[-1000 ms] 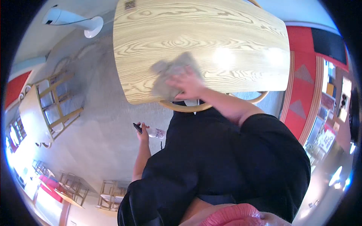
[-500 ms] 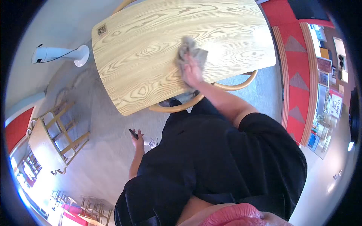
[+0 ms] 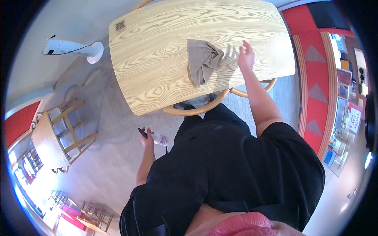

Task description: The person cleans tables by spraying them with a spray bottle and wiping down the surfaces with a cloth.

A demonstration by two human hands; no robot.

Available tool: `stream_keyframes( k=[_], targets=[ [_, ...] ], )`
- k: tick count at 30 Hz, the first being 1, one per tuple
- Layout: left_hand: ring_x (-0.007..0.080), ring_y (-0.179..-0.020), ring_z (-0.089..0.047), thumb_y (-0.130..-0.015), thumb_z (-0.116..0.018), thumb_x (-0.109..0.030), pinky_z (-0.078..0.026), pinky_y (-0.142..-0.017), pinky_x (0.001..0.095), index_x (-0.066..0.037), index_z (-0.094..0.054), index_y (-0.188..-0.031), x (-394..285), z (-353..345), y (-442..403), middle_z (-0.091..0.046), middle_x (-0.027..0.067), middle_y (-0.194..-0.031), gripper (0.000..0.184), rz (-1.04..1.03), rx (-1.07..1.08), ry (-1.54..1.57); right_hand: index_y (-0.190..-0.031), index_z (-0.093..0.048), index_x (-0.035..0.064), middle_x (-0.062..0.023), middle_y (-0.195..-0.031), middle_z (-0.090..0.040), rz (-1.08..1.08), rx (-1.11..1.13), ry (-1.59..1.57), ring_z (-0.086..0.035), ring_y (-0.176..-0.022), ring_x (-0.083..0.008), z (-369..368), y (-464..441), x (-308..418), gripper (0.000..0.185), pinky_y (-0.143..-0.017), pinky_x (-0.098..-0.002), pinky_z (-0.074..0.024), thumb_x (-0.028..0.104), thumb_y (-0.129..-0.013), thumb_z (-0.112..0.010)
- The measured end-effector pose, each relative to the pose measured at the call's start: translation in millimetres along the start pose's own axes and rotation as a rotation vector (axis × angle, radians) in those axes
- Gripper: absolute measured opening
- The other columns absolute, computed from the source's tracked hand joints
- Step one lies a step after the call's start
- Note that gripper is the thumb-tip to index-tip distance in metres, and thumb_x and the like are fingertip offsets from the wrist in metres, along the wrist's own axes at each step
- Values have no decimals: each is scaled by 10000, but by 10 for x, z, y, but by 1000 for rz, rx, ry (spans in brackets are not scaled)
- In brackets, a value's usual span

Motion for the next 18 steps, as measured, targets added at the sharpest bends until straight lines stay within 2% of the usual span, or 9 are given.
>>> stream_keyframes(
  k=[2, 4, 6, 8, 9, 10, 12, 16, 18],
  targets=[
    [167, -832, -706, -977, -737, -347, -533, -776, 331, -52, -502, -1394, 151, 47, -31, -679, 95, -948, 562, -48, 39, 8, -1474, -555, 130, -222, -1551, -471, 467, 107, 341, -428, -1442, -386, -481, 315, 627, 547, -1176, -564, -346, 412, -1006, -564],
    [170, -831, -707, -969, -745, -347, -539, -776, 337, -48, -499, -1401, 195, 98, 6, -677, 100, -952, 580, -54, 24, -36, -1576, -406, 109, -214, -1662, -293, 380, 343, 658, -254, -1546, -397, -1223, 796, 888, 678, -1243, -587, -238, 468, -1014, -529],
    [173, -830, -707, -961, -753, -348, -544, -776, 343, -43, -496, -1408, 252, 134, 64, -675, 106, -956, 599, -53, 13, -84, -1606, -320, 45, -201, -1689, -238, 415, 259, 597, -168, -1585, -350, -1688, 1129, 1225, 708, -1262, -616, -119, 436, -1042, -494],
    [180, -832, -710, -953, -759, -343, -552, -780, 345, -41, -496, -1416, 280, 124, 88, -672, 105, -954, 612, -80, 10, -135, -1625, -232, 23, -204, -1690, -225, 456, 430, 478, -168, -1583, -355, -2278, 1336, 1684, 756, -1272, -604, -106, 443, -1042, -468],
    [180, -832, -710, -953, -759, -343, -552, -780, 345, -41, -496, -1416, 334, 76, 114, -672, 105, -954, 612, -68, 14, -144, -1625, -234, 24, -204, -1689, -228, 577, 563, 541, -167, -1585, -348, -2536, 1623, 2067, 734, -1275, -595, -107, 393, -1040, -479],
    [184, -835, -712, -954, -758, -340, -552, -789, 346, -44, -499, -1414, 373, 98, 133, -674, 104, -945, 606, -61, 11, -133, -1625, -234, 24, -204, -1689, -228, 555, 574, 539, -167, -1585, -348, -2671, 1932, 2151, 734, -1275, -595, -107, 393, -1040, -479],
    [189, -839, -714, -954, -757, -336, -552, -798, 347, -47, -501, -1413, 347, 44, 117, -675, 104, -935, 600, -62, 11, -116, -1602, -335, 90, -172, -1643, -338, 1102, 776, 247, -265, -1551, -342, -2827, 2657, 2572, 684, -1257, -554, -214, 316, -997, -560],
    [183, -847, -711, -974, -734, -324, -528, -868, 358, -59, -491, -1423, 232, -5, 230, -704, 87, -906, 576, -55, 99, -142, -1587, -389, 152, -115, -1629, -382, 1191, 732, 65, -300, -1535, -327, -2757, 2900, 2269, 661, -1255, -544, -224, 323, -978, -583],
    [178, -853, -708, -983, -723, -324, -516, -895, 357, -65, -483, -1429, 244, 23, 239, -716, 84, -895, 569, -52, 114, -64, -1579, -409, 170, -84, -1650, -366, 894, 1133, 273, -275, -1549, -311, -2235, 2228, 1989, 601, -1267, -547, -192, 349, -1016, -520]
  ],
)
Point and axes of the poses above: each hand's wrist, its own y-axis away from the middle knuckle, its own z-axis out of the back of the hand, x = y × z, the point moved 7 cm from there along -y, towards the middle knuckle
